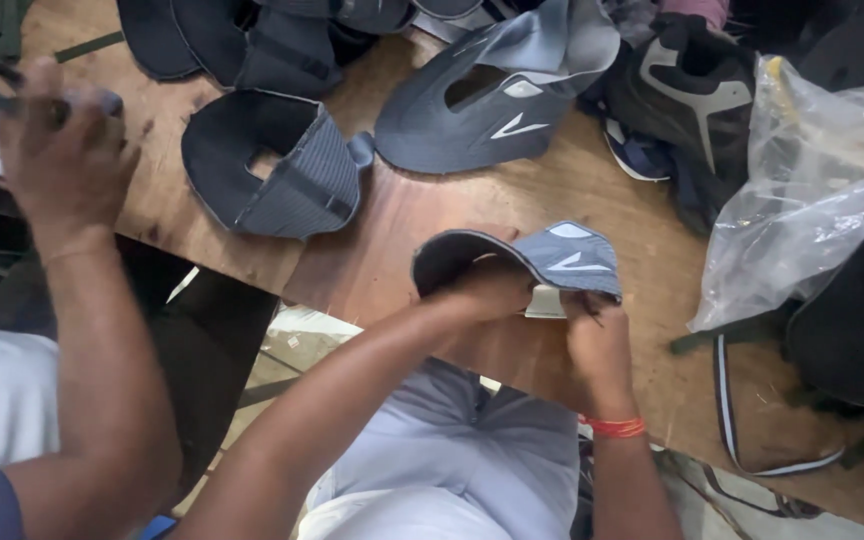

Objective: The person takes a gray shoe upper, inserts a stiffener into its heel, and presses and shapes the heel by hand to set it. They place the finished upper aside, pick up the next upper from the pile, and repeat the same heel-setting step on a crowded workbench.

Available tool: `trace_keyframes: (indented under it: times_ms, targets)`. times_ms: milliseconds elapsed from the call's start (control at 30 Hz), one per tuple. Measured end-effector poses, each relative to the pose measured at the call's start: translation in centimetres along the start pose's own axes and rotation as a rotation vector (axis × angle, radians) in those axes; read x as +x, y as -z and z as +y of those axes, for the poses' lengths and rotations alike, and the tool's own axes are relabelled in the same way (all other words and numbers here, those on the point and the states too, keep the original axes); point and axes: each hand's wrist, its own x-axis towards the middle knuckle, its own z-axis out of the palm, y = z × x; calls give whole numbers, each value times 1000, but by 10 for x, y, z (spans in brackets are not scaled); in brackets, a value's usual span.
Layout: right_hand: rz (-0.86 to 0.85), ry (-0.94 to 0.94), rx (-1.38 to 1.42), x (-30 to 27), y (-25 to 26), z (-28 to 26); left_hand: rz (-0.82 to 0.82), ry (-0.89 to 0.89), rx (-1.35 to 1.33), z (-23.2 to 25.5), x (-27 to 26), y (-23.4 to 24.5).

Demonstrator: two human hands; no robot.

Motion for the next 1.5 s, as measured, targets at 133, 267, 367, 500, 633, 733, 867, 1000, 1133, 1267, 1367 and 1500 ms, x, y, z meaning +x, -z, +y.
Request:
trace_keyframes:
  times_ms: [133,267,367,500,633,733,867,1000,1133,1267,1367,1500]
  targets:
    - [39,141,56,2,9,4,179,-6,147,26,-3,8]
    - [82,208,-131,10,20,4,390,3,163,45,-5,18]
    - [79,158,-173,17,25,-6,394,135,-182,55,-6,27]
    - [69,382,-464,23,28,2,389,264,-538,52,3,22]
    - [-16,385,-650,20,27,-8,352,28,-62,8,29,-15]
    - [-12,392,-520,26,26,-8,205,31,86,8,42,6]
    - [-30,184,-412,24,28,-25,-21,363,-147,63,37,74]
    - [-41,347,-528,15,25,-16,15,122,90,13,23,18]
    - [-124,617,-704,-5,23,-11,243,-307,407,0,-20,-4]
    - [-267,649,-952,-11,19,2,365,-392,400,4,-45,14]
    - [-211,662,-864,-17,12,4,320,-368,493,8,-46,18]
    - [-180,639,-909,-19,7,19,316,-331,702,4,-49,7]
